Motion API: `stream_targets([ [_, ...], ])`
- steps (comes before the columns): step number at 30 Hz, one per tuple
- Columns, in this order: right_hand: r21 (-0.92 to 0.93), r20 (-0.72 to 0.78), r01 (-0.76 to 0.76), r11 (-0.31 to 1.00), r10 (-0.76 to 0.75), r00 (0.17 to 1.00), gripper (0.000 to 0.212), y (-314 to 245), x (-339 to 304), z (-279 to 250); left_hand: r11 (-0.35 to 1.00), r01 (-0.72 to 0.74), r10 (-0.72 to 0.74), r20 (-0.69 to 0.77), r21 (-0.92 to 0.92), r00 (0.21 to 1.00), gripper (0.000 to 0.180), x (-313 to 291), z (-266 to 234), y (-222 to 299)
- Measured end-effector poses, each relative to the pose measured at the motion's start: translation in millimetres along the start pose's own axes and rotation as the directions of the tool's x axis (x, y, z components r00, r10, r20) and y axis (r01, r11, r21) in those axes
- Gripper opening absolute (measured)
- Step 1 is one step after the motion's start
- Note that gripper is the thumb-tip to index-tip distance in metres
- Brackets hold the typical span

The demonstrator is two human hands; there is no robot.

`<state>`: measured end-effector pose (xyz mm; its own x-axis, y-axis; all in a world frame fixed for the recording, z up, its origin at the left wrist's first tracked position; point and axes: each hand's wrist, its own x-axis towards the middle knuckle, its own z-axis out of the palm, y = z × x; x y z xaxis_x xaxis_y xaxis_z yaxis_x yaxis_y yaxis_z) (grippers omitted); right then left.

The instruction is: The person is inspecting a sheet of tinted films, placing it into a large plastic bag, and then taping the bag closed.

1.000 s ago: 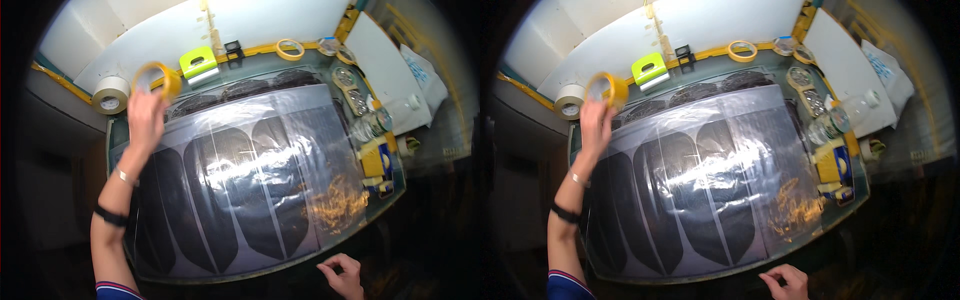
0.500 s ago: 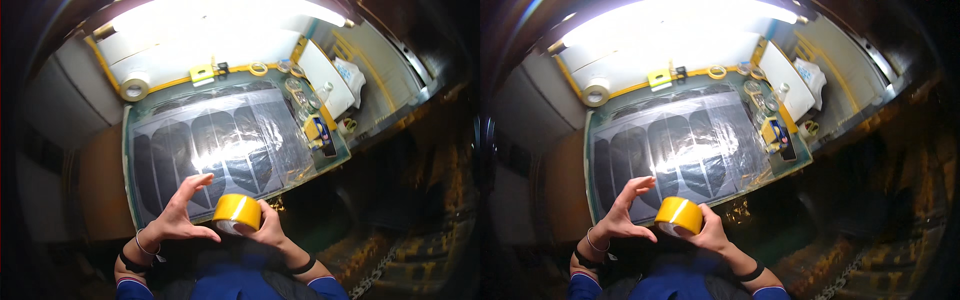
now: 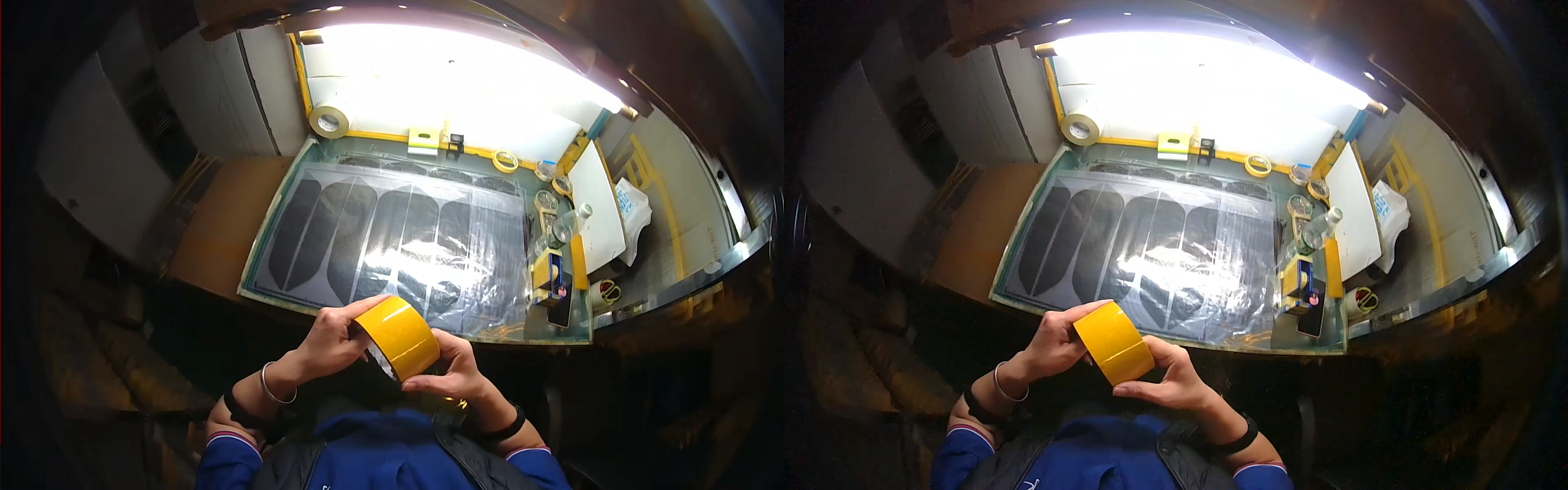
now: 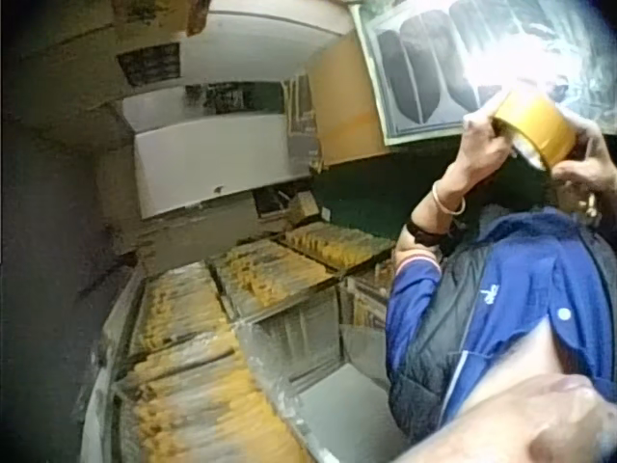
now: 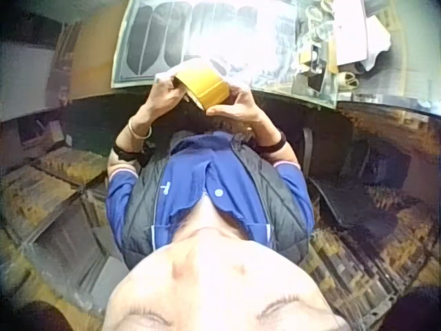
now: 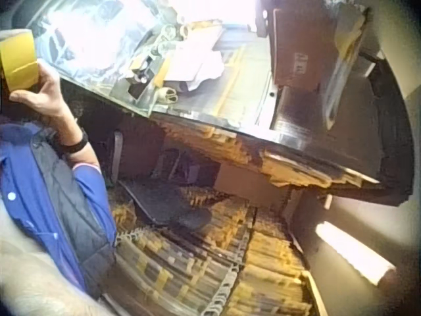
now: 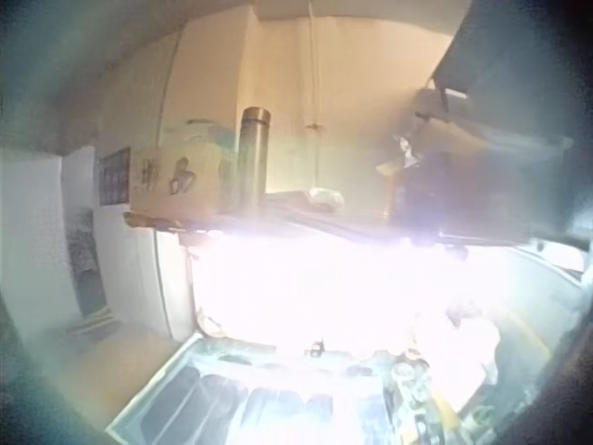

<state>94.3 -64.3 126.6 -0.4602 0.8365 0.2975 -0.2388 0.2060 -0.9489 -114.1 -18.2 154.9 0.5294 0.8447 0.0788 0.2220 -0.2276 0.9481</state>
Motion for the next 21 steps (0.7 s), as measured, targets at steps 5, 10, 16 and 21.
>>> stream_targets([
  [5, 0.273, -0.018, -0.083, 0.959, 0.091, 0.996, 0.049, -14.5, -20.8, -5.9, 0.953, 0.245, -0.234, 0.080, -0.177, 0.969, 0.036, -0.8, 27.0, 2.5],
  [10, 0.069, 0.008, 0.065, 0.996, -0.065, 0.998, 0.043, -11.8, -31.4, 1.5, 0.980, -0.012, 0.013, 0.003, -0.197, 1.000, 0.033, -7.9, 27.5, 6.5],
  [16, 0.054, -0.032, 0.070, 0.996, -0.068, 0.997, 0.030, -20.9, -23.0, 29.0, 0.986, -0.165, 0.165, -0.044, 0.014, 0.985, 0.030, -21.0, 4.5, 15.0],
  [21, -0.094, -0.109, 0.019, 0.995, -0.029, 0.994, 0.029, -23.2, -7.3, 57.0, 0.972, -0.201, 0.225, -0.236, 0.121, 0.945, 0.030, -32.7, -19.1, 19.7],
])
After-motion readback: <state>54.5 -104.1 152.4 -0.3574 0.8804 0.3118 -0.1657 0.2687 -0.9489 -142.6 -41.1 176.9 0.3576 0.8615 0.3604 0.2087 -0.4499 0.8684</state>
